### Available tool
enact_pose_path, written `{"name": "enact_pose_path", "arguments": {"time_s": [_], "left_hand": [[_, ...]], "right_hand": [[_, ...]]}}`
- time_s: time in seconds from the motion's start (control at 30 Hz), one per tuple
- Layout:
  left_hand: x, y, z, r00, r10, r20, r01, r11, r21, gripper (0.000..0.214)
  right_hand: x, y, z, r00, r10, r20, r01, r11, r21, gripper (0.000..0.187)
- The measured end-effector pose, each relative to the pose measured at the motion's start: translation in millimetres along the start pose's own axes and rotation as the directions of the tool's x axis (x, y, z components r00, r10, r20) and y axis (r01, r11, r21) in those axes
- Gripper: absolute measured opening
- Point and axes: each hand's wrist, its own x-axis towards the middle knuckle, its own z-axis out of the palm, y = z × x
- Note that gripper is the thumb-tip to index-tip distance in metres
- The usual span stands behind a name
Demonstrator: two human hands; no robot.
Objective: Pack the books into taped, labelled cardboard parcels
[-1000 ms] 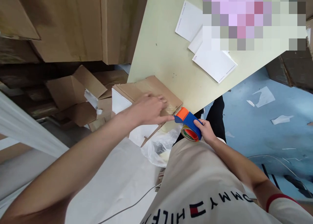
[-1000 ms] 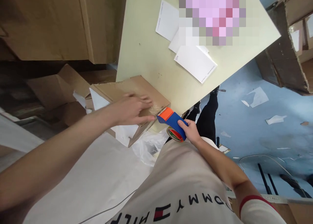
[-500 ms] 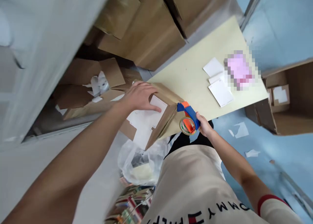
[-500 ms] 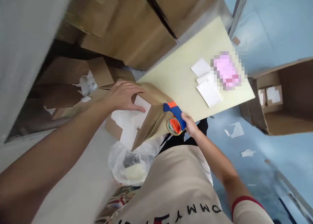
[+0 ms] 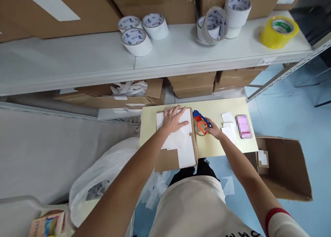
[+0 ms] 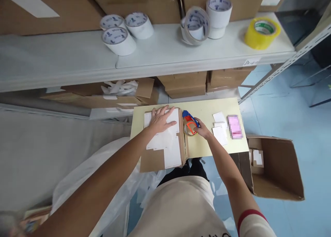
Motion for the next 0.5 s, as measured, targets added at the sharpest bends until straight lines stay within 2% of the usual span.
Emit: {"name": "enact_pose_path", "arguments": {"time_s": [0.13,0.23,0.3,0.4,0.5], "left_hand": [[-0.2,0.8,-2.6,0.999,-0.001,-0.043,0.0,1.0,-0.026,0.075],[-1.4,2.7,-2.9,0.998,0.009,-0.063,-0.011,1.0,-0.029,0.074],[-2.0,3.0,-2.4,0.997,0.022,-0.077,-0.025,0.999,-0.032,0.074],[-2.4,2.4,-1.5,0.994,0.036,-0.104,-0.04,0.999,-0.035,0.076],[-2.8,2.9,-0.5,0.992,0.032,-0.119,-0.036,0.999,-0.034,0.076]], "right_hand": [[-10.6,1.8,5.9,0.998,-0.058,-0.037,0.056,0.997,-0.052,0.079],[-36.6,12.2,8.1,0.993,-0.088,-0.075,0.08,0.992,-0.1,0.082],[-70.5,31.4,8.6,0.995,-0.061,-0.082,0.051,0.992,-0.112,0.083],[-139.7,77.6,14.8,0.997,0.006,-0.076,-0.013,0.996,-0.089,0.082],[-202.2,123.8,32.8,0.987,-0.022,-0.156,0.006,0.995,-0.099,0.076]]}}
